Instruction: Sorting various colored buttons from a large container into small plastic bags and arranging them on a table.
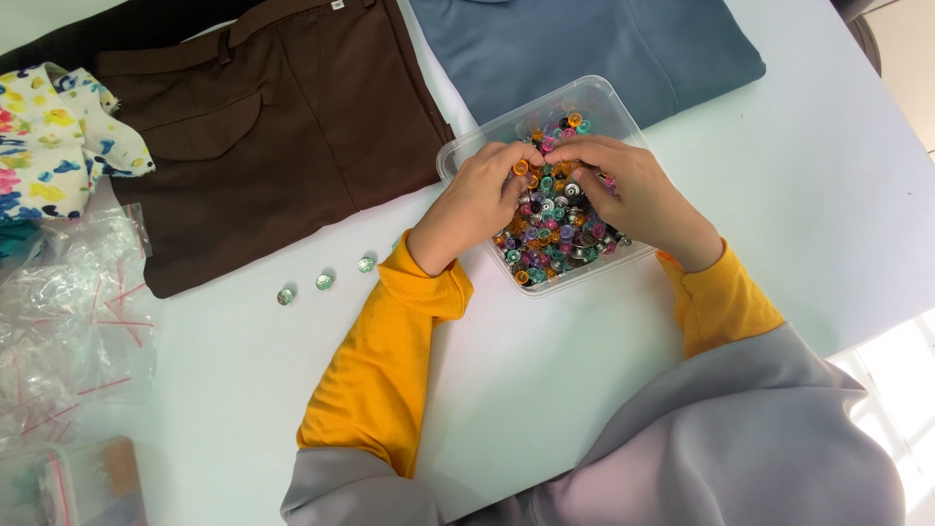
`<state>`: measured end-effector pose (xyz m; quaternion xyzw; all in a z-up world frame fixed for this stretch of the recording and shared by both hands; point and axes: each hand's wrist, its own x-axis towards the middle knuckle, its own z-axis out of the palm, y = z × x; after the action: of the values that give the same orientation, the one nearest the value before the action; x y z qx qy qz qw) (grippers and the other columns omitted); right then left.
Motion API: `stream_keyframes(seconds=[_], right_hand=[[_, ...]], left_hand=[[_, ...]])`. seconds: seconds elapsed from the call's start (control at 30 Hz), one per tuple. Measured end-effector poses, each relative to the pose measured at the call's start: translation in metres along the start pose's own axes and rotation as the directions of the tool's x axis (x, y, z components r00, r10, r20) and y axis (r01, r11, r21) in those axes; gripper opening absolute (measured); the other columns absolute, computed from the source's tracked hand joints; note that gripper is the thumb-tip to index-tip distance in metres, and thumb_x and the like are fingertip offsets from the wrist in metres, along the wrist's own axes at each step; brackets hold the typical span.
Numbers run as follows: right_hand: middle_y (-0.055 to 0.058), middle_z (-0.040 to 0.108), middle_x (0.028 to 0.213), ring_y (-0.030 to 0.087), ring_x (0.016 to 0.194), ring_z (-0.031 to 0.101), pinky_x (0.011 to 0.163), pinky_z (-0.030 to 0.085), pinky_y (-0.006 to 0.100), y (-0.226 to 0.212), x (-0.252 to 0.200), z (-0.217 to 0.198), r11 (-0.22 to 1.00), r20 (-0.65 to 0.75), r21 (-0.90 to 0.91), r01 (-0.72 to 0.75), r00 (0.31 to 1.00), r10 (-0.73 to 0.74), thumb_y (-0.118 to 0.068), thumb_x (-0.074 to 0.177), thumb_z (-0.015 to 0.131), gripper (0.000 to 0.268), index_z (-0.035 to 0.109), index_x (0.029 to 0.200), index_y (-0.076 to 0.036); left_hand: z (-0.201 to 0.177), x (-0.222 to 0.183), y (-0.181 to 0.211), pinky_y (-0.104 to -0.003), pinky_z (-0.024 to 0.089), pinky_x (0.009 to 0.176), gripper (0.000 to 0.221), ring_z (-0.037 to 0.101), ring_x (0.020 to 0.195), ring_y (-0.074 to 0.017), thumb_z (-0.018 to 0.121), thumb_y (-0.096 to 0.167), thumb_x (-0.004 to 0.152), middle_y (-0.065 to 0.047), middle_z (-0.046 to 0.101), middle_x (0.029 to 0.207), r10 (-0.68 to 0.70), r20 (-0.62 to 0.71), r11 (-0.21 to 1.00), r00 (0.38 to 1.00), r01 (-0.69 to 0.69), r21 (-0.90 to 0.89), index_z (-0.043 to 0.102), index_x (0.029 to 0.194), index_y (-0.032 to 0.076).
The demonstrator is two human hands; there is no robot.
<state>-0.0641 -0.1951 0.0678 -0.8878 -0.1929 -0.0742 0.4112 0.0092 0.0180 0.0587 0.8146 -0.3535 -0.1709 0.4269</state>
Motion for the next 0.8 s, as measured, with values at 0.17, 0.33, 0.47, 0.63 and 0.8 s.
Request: stream_keyframes(seconds=[0.17, 0.33, 0.47, 0.63, 0.8], right_hand=[[0.02, 0.061, 0.133, 0.039, 0.118, 0.064, 0.086, 0.057, 0.041, 0.009, -0.003, 0.002, 0.999, -0.038, -0.021, -0.025, 0.999, 0.024, 0.01, 0.1, 0.056, 0.032, 0.063, 0.129, 0.001], [0.018, 0.067, 0.112, 0.033, 0.102, 0.07, 0.075, 0.059, 0.04, 0.008, -0.006, 0.005, 0.997, 0.037, -0.064, -0.047, 0.998, 0.05, 0.002, 0.095, 0.071, 0.021, 0.068, 0.116, 0.0], [0.023, 0.07, 0.106, 0.04, 0.1, 0.07, 0.076, 0.06, 0.048, -0.001, -0.003, 0.005, 0.984, 0.18, -0.169, -0.057, 0.98, 0.088, 0.004, 0.087, 0.072, 0.022, 0.071, 0.109, 0.003], [0.021, 0.071, 0.109, 0.039, 0.107, 0.068, 0.086, 0.059, 0.045, 0.0, -0.002, 0.004, 0.964, 0.233, -0.235, -0.125, 0.956, 0.18, -0.003, 0.086, 0.075, 0.031, 0.074, 0.117, 0.0], [0.017, 0.073, 0.093, 0.037, 0.1, 0.069, 0.082, 0.059, 0.045, 0.003, -0.003, 0.005, 0.959, 0.223, -0.243, -0.144, 0.954, 0.199, -0.003, 0.086, 0.077, 0.019, 0.076, 0.105, -0.002]], left_hand=[[0.0, -0.008, 0.013, -0.048, 0.063, 0.09, 0.053, 0.063, 0.118, -0.0498, 0.07, 0.002, 0.089, -0.035, 0.044, 0.137, -0.013, -0.003, 1.0, 1.0, 0.013, 0.0, 0.05, 0.139, 0.006], [0.03, -0.002, -0.01, -0.049, 0.064, 0.078, 0.049, 0.067, 0.104, -0.0462, 0.077, -0.004, 0.077, -0.023, 0.052, 0.112, -0.014, -0.029, 0.964, 0.999, 0.021, 0.264, 0.057, 0.122, -0.005], [0.047, -0.002, -0.014, -0.036, 0.054, 0.073, 0.021, 0.066, 0.085, -0.0248, 0.073, -0.003, 0.079, -0.01, 0.061, 0.086, 0.021, -0.204, 0.731, 0.979, 0.124, 0.671, 0.068, 0.099, 0.0], [0.055, -0.002, -0.025, -0.035, 0.045, 0.072, 0.013, 0.063, 0.08, -0.0223, 0.075, -0.002, 0.077, -0.008, 0.065, 0.077, 0.091, -0.295, 0.638, 0.951, 0.172, 0.751, 0.073, 0.088, 0.005], [0.06, -0.001, -0.034, -0.039, 0.039, 0.07, 0.008, 0.06, 0.072, -0.0243, 0.077, -0.002, 0.075, -0.008, 0.065, 0.069, 0.126, -0.24, 0.683, 0.963, 0.091, 0.725, 0.077, 0.077, 0.006]])
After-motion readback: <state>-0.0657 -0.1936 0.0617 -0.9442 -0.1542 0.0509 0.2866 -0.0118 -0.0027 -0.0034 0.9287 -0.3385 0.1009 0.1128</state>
